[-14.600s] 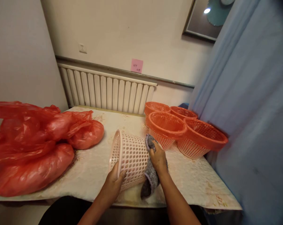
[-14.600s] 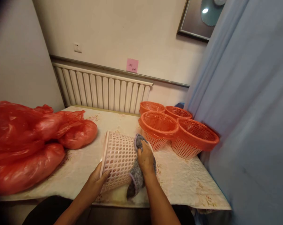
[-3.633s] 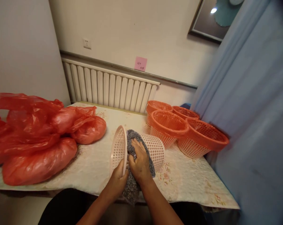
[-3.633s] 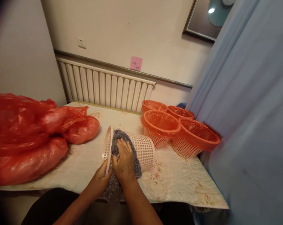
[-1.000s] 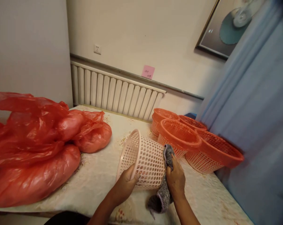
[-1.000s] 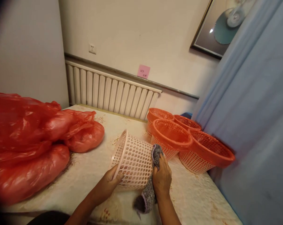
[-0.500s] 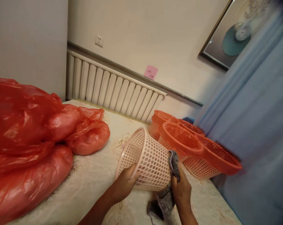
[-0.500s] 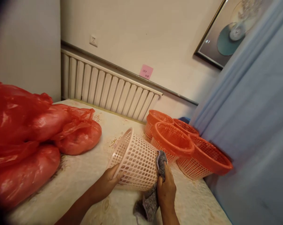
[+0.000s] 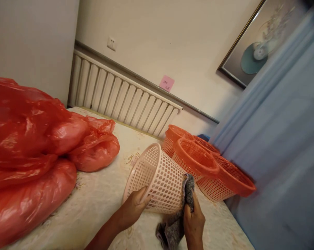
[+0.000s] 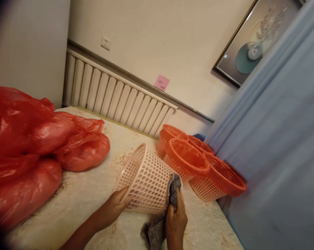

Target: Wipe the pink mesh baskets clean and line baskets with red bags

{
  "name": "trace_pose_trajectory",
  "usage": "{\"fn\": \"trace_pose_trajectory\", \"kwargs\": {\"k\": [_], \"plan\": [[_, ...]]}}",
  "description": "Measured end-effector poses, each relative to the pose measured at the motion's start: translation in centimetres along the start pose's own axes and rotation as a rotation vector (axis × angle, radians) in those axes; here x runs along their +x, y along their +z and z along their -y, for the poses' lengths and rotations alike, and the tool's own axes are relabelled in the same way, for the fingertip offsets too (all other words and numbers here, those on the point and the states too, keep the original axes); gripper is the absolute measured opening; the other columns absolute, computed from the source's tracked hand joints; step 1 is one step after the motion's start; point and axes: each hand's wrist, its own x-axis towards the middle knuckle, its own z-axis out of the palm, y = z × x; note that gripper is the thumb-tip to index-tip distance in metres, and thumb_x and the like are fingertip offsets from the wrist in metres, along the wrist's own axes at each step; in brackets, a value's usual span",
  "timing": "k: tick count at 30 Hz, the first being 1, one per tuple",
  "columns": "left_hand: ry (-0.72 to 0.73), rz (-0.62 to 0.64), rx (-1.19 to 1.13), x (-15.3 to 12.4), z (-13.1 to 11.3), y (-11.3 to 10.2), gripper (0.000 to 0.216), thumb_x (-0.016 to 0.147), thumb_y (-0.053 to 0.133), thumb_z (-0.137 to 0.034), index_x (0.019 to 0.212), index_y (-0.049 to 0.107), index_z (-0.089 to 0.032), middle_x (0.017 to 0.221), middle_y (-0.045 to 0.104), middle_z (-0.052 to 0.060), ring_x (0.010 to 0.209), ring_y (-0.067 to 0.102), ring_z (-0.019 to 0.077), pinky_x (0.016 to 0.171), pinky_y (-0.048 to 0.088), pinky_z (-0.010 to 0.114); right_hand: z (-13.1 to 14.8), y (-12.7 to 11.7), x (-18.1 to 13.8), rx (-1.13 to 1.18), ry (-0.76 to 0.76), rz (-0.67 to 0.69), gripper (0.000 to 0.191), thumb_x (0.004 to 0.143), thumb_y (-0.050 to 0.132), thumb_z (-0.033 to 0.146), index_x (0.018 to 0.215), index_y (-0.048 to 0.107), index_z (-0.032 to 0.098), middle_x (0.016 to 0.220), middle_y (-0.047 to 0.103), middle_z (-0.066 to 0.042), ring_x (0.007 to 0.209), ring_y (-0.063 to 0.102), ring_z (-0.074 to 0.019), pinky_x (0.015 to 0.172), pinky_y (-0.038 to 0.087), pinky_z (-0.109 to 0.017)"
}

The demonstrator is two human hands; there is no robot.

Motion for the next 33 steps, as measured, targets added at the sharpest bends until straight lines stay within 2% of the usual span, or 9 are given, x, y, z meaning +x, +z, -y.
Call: {"fn": "trace_pose_trajectory", "kwargs": {"k": [4,7,10,13,19,22,25,29,33], "plan": [[0.006,0.005,0.027,-0.2,0.1,0.5,0.027,0.091,0.044,-0.026,0.107,0.065,-0.017,0.101,0.069,0.004,0.092,0.061,0.0192,0.094,0.044,0.032,3.5,1.5,-1.7,0.035,-0.235,0.029,0.054,0.084,0.039,0.018,0.137,0.043,0.02,0.141,0.047,-0.008,0.131,0.042,-0.0284,0.105,0.038,-0.054],[0.024,0.025,-0.008,-0.3,0.2,0.6,0.032,0.091,0.043,-0.024,0.116,0.062,-0.019,0.109,0.069,0.004,0.095,0.061,0.0186,0.096,0.043,0.03,6.9,2.7,-2.9,0.051,-0.472,0.051,0.058,0.084,0.039,0.013,0.141,0.037,0.023,0.143,0.043,-0.008,0.133,0.038,-0.029,0.101,0.041,-0.057],[0.061,0.026,-0.018,-0.3,0.4,0.5,0.039,0.087,0.044,-0.017,0.123,0.058,-0.022,0.115,0.067,0.003,0.099,0.061,0.0184,0.097,0.043,0.028,9.7,3.7,-3.2,0.077,-0.584,0.069,0.064,0.083,0.04,0.011,0.145,0.029,0.023,0.146,0.039,-0.009,0.136,0.033,-0.029,0.101,0.04,-0.057],[0.07,0.005,0.02,-0.4,0.6,0.3,0.038,0.089,0.043,-0.018,0.123,0.058,-0.021,0.116,0.067,0.004,0.103,0.059,0.0188,0.098,0.042,0.029,11.2,4.1,-2.2,0.094,-0.531,0.087,0.064,0.082,0.038,0.01,0.145,0.03,0.021,0.147,0.037,-0.009,0.138,0.03,-0.0281,0.105,0.035,-0.058],[0.055,0.037,0.007,-0.8,0.5,0.5,0.032,0.095,0.038,-0.03,0.11,0.063,-0.019,0.105,0.07,0.004,0.091,0.062,0.0178,0.089,0.046,0.027,13.6,2.5,2.6,0.167,-0.424,0.225,0.061,0.08,0.037,0.01,0.141,0.038,0.02,0.146,0.039,-0.005,0.139,0.028,-0.0212,0.114,0.024,-0.049],[0.064,0.045,0.01,-0.9,0.3,0.6,0.032,0.095,0.037,-0.032,0.103,0.065,-0.018,0.1,0.07,0.004,0.092,0.062,0.0188,0.086,0.046,0.026,15.4,1.8,5.5,0.211,-0.383,0.292,0.058,0.079,0.037,0.01,0.135,0.047,0.021,0.138,0.05,-0.005,0.13,0.042,-0.0202,0.11,0.032,-0.042],[0.059,0.049,0.007,-1.0,0.1,0.5,0.029,0.094,0.039,-0.031,0.1,0.066,-0.02,0.098,0.07,0.002,0.09,0.062,0.019,0.084,0.046,0.026,16.5,1.8,7.6,0.228,-0.334,0.34,0.048,0.078,0.038,0.012,0.12,0.06,0.02,0.117,0.065,-0.004,0.111,0.057,-0.0209,0.098,0.043,-0.037],[0.047,0.061,0.001,-1.2,-0.1,0.5,0.025,0.09,0.044,-0.026,0.1,0.067,-0.022,0.096,0.071,0.0,0.087,0.062,0.0188,0.083,0.047,0.026,16.2,2.2,7.6,0.228,-0.297,0.323,0.044,0.077,0.038,0.014,0.112,0.064,0.019,0.103,0.069,-0.003,0.101,0.061,-0.0214,0.09,0.047,-0.035],[0.031,0.079,-0.028,-1.3,-0.1,1.0,0.024,0.087,0.045,-0.023,0.094,0.068,-0.02,0.09,0.072,0.0,0.083,0.063,0.0184,0.079,0.048,0.026,15.3,2.3,5.9,0.233,-0.312,0.262,0.048,0.078,0.039,0.014,0.122,0.058,0.019,0.116,0.065,-0.005,0.112,0.056,-0.0221,0.1,0.042,-0.038]]}}
